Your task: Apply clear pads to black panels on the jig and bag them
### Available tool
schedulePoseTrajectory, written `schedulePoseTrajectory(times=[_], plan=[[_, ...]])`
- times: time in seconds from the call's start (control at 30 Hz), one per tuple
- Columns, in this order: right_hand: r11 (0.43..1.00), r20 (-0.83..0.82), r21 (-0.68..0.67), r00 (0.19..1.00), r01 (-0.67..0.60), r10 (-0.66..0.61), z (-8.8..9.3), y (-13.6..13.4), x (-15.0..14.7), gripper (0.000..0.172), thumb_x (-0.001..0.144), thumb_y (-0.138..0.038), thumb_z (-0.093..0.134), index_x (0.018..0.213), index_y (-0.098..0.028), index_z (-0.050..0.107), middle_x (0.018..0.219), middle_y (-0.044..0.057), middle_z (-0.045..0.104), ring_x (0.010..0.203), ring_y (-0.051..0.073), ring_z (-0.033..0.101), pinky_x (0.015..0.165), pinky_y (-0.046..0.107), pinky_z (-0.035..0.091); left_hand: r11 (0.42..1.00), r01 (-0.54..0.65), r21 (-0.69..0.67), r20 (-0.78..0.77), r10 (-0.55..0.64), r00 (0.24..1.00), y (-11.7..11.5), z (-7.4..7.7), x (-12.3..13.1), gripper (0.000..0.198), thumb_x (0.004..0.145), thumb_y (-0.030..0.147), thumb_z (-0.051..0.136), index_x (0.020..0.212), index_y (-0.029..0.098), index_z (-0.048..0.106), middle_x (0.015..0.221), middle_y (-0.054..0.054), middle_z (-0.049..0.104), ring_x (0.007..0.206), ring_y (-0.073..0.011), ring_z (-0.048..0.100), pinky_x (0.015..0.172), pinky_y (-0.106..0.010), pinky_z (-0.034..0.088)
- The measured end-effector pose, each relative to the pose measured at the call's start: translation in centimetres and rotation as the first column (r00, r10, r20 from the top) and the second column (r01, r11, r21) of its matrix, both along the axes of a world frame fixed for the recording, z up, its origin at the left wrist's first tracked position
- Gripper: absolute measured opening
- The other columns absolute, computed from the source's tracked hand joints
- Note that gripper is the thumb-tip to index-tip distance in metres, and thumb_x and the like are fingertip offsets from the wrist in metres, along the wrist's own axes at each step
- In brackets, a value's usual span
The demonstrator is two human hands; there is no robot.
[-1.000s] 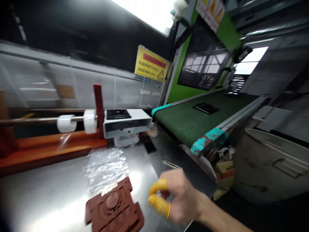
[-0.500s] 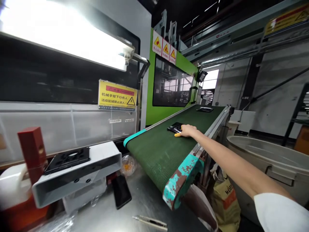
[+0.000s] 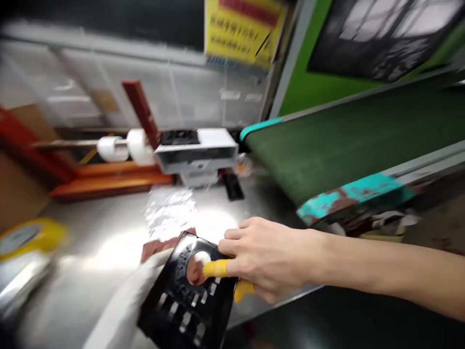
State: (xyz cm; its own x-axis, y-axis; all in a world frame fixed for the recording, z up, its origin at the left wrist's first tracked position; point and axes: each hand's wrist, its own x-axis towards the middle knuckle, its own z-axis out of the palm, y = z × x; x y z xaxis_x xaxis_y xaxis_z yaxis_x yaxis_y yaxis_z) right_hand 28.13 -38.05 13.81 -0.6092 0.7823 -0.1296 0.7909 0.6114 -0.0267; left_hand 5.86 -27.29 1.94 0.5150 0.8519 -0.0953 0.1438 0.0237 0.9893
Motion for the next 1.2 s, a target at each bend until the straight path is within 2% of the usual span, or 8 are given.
schedulePoseTrajectory(times=[0.07,0.17,0.23,0.33,0.4,0.47,0.87,1.2], plan=[[0.999,-0.101,-0.042,0.995,0.002,-0.006,-3.4,0.3,-1.8,0.036,0.088,-0.032,0.065,0.124,-0.028,0.064,0.091,0.004,0.063,0.077,0.021,0.054,0.064,0.034,0.039,0.994,-0.024,-0.111,-0.068,0.016,0.998,-2.1,-1.0,-4.8,0.041,0.093,0.054,0.058,0.109,0.018,0.072,0.11,-0.007,0.072,0.099,-0.0267,0.067,0.082,-0.035,0.056],[0.945,-0.366,-0.139,0.871,0.297,-0.327,-9.2,0.7,-3.6,0.041,0.094,-0.033,0.06,0.135,-0.03,0.058,0.102,0.006,0.065,0.081,0.021,0.058,0.069,0.034,0.044,0.974,-0.121,-0.192,-0.05,0.113,0.992,-3.9,-2.0,-9.6,0.044,0.099,0.052,0.048,0.113,0.017,0.071,0.111,-0.006,0.072,0.102,-0.026,0.065,0.084,-0.032,0.053],[0.793,-0.584,-0.372,0.542,0.482,-0.604,-12.7,0.9,-5.6,0.045,0.095,-0.039,0.059,0.138,-0.029,0.055,0.108,0.007,0.066,0.084,0.02,0.061,0.068,0.033,0.047,0.953,-0.225,-0.203,-0.02,0.226,0.974,-4.6,-2.4,-11.7,0.044,0.102,0.049,0.043,0.117,0.016,0.069,0.109,-0.006,0.072,0.098,-0.0241,0.064,0.082,-0.031,0.052],[0.552,-0.589,-0.791,-0.085,0.262,-0.804,-16.1,1.0,-10.3,0.044,0.098,-0.053,0.048,0.13,-0.026,0.061,0.108,0.008,0.068,0.084,0.022,0.065,0.062,0.032,0.051,0.917,-0.339,-0.212,0.031,0.353,0.935,-5.2,-2.7,-13.9,0.041,0.104,0.044,0.043,0.123,0.018,0.068,0.115,-0.006,0.07,0.104,-0.0231,0.062,0.087,-0.029,0.05],[0.463,-0.447,-0.886,-0.313,0.028,-0.838,-16.7,0.9,-13.7,0.049,0.1,-0.058,0.04,0.127,-0.025,0.064,0.108,0.008,0.07,0.09,0.024,0.066,0.065,0.034,0.053,0.905,-0.354,-0.235,0.082,0.381,0.921,-5.2,-2.7,-14.8,0.039,0.104,0.04,0.043,0.129,0.021,0.066,0.123,-0.005,0.068,0.112,-0.0231,0.06,0.094,-0.029,0.048],[0.436,-0.374,-0.898,-0.428,-0.053,-0.823,-16.4,0.9,-16.3,0.048,0.101,-0.057,0.04,0.129,-0.026,0.064,0.111,0.007,0.071,0.099,0.025,0.067,0.076,0.037,0.055,0.899,-0.363,-0.246,0.105,0.397,0.912,-5.2,-2.9,-15.4,0.038,0.104,0.039,0.044,0.13,0.022,0.066,0.127,-0.003,0.067,0.118,-0.0227,0.058,0.098,-0.028,0.046],[0.339,-0.295,-0.94,-0.582,0.036,-0.758,-14.7,0.6,-17.8,0.044,0.096,-0.056,0.049,0.122,-0.027,0.068,0.106,0.004,0.075,0.105,0.029,0.068,0.091,0.045,0.054,0.906,-0.291,-0.307,0.157,0.35,0.923,-5.2,-3.0,-14.0,0.038,0.105,0.037,0.041,0.126,0.022,0.069,0.126,-0.002,0.066,0.117,-0.0226,0.058,0.099,-0.029,0.047],[0.334,-0.229,-0.918,-0.4,-0.215,-0.888,-16.8,0.4,-15.0,0.087,0.092,-0.079,0.012,0.129,-0.021,0.065,0.106,0.011,0.074,0.113,0.031,0.064,0.095,0.049,0.049,0.937,-0.259,-0.234,-0.1,0.242,0.965,-5.1,-2.8,-12.0,0.044,0.103,0.049,0.039,0.109,0.02,0.071,0.096,-0.004,0.069,0.089,-0.0211,0.061,0.076,-0.028,0.049]])
